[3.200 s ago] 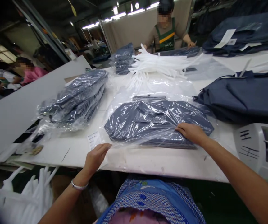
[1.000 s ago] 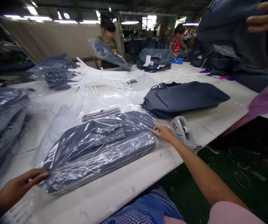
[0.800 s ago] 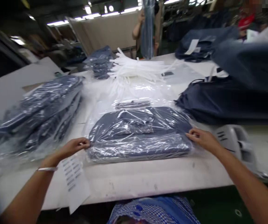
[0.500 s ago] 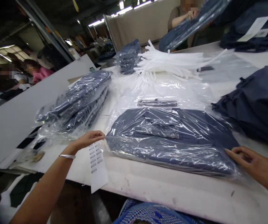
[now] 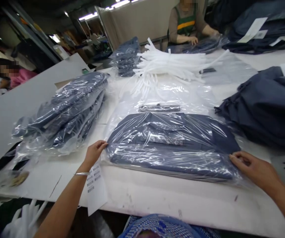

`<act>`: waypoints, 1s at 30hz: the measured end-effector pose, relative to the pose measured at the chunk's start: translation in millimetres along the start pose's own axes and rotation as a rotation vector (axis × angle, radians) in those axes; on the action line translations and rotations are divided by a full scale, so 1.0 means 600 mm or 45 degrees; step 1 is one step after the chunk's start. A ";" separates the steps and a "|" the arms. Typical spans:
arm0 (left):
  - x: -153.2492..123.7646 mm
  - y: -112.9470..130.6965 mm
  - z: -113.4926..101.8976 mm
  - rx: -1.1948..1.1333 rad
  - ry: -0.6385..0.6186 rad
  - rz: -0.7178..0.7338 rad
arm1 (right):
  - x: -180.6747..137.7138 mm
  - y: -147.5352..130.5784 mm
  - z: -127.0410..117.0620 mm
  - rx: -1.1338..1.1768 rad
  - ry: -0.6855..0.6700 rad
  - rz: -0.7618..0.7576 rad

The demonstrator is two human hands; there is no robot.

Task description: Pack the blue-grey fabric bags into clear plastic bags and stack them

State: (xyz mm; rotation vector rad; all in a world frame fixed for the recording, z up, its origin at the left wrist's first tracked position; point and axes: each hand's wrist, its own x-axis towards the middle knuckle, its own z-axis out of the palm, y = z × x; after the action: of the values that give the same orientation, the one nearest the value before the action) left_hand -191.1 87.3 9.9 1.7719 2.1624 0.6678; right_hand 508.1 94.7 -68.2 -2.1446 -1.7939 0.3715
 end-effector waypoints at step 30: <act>-0.076 0.152 0.159 0.468 -0.171 0.877 | -0.090 -0.167 -0.069 -0.148 0.442 -0.474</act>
State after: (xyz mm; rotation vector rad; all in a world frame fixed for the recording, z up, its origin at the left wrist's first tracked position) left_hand -57.9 73.8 -29.8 2.7044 1.6345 0.2656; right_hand 424.4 54.3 10.1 -1.7521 -1.9808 -0.1876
